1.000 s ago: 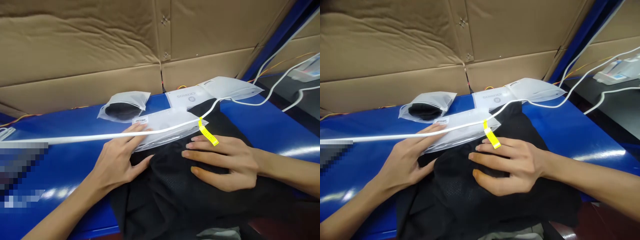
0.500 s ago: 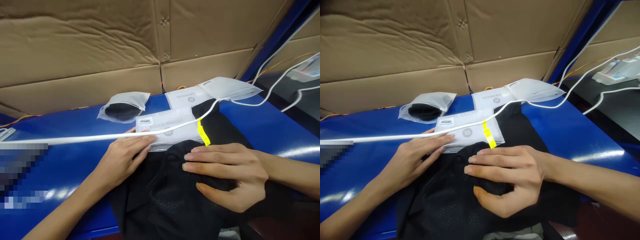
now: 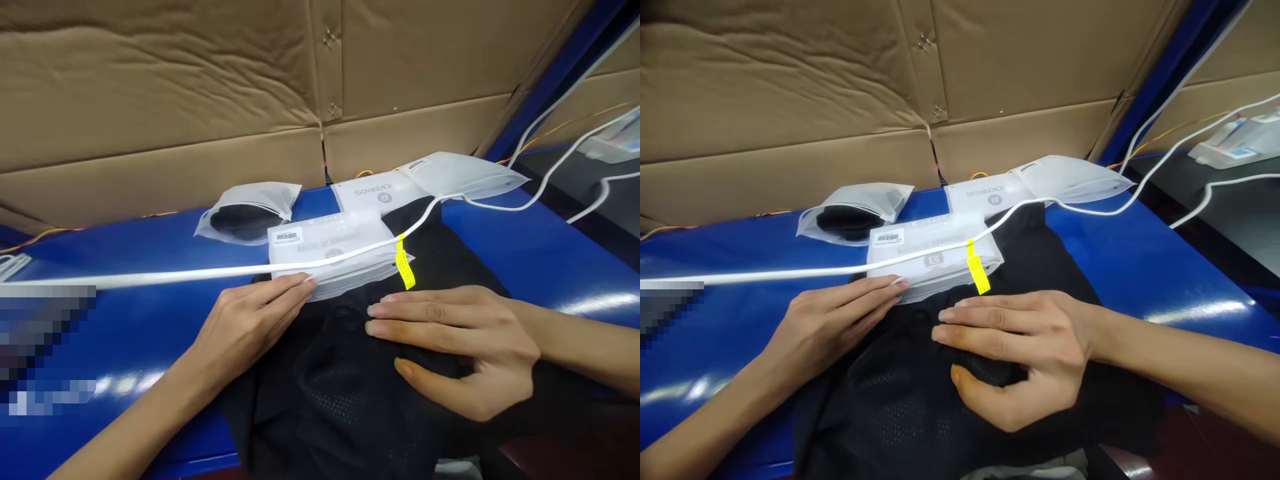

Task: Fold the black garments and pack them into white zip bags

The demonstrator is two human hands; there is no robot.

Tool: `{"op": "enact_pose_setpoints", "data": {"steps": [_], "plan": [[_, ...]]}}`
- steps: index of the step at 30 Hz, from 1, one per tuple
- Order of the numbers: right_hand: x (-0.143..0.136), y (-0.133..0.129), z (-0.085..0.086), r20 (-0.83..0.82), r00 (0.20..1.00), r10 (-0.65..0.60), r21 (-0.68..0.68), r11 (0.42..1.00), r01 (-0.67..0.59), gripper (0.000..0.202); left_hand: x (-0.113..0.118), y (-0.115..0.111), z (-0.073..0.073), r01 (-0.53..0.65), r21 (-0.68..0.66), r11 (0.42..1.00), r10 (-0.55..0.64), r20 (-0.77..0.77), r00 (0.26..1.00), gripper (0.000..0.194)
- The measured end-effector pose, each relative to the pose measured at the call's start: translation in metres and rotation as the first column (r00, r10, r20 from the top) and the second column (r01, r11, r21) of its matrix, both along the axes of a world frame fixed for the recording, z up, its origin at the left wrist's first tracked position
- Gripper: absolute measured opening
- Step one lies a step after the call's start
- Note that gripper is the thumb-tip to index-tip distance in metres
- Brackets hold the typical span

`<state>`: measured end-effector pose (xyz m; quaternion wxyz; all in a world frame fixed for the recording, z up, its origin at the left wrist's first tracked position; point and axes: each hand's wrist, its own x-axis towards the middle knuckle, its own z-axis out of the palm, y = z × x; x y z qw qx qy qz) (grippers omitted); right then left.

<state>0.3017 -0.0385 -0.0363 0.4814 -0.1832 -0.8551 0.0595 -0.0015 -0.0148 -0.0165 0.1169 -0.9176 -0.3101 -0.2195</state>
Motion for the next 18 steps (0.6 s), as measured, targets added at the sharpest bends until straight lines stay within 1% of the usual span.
{"op": "enact_pose_setpoints", "data": {"steps": [3, 6, 11, 14, 17, 18], "plan": [[-0.001, -0.001, 0.000, 0.003, 1.000, -0.011, -0.010, 1.000, 0.011, 0.019, 0.000, -0.001, -0.004, -0.002, 0.051, 0.999, -0.001, 0.071, 0.997, 0.020], [-0.004, -0.004, 0.001, -0.036, 0.999, -0.031, -0.049, 0.998, 0.029, 0.015, 0.000, -0.005, -0.004, 0.007, 0.085, 0.996, -0.016, 0.101, 0.995, 0.021], [-0.008, -0.009, 0.005, -0.064, 0.998, -0.023, -0.058, 0.998, 0.019, 0.020, 0.005, -0.013, -0.001, 0.031, -0.034, 0.999, -0.026, 0.121, 0.992, 0.028], [-0.010, -0.010, 0.006, -0.071, 0.997, -0.038, -0.057, 0.998, 0.034, 0.021, 0.013, -0.017, 0.000, 0.035, -0.099, 0.994, -0.016, 0.183, 0.983, 0.025], [-0.010, -0.007, 0.004, -0.044, 0.996, -0.078, -0.063, 0.995, 0.075, 0.019, 0.020, -0.022, 0.000, 0.001, -0.106, 0.994, 0.028, 0.278, 0.960, 0.024], [-0.009, -0.005, 0.002, -0.017, 0.997, -0.070, -0.032, 0.997, 0.069, 0.018, 0.022, -0.023, 0.001, -0.016, -0.096, 0.995, 0.045, 0.304, 0.952, 0.024]]}}
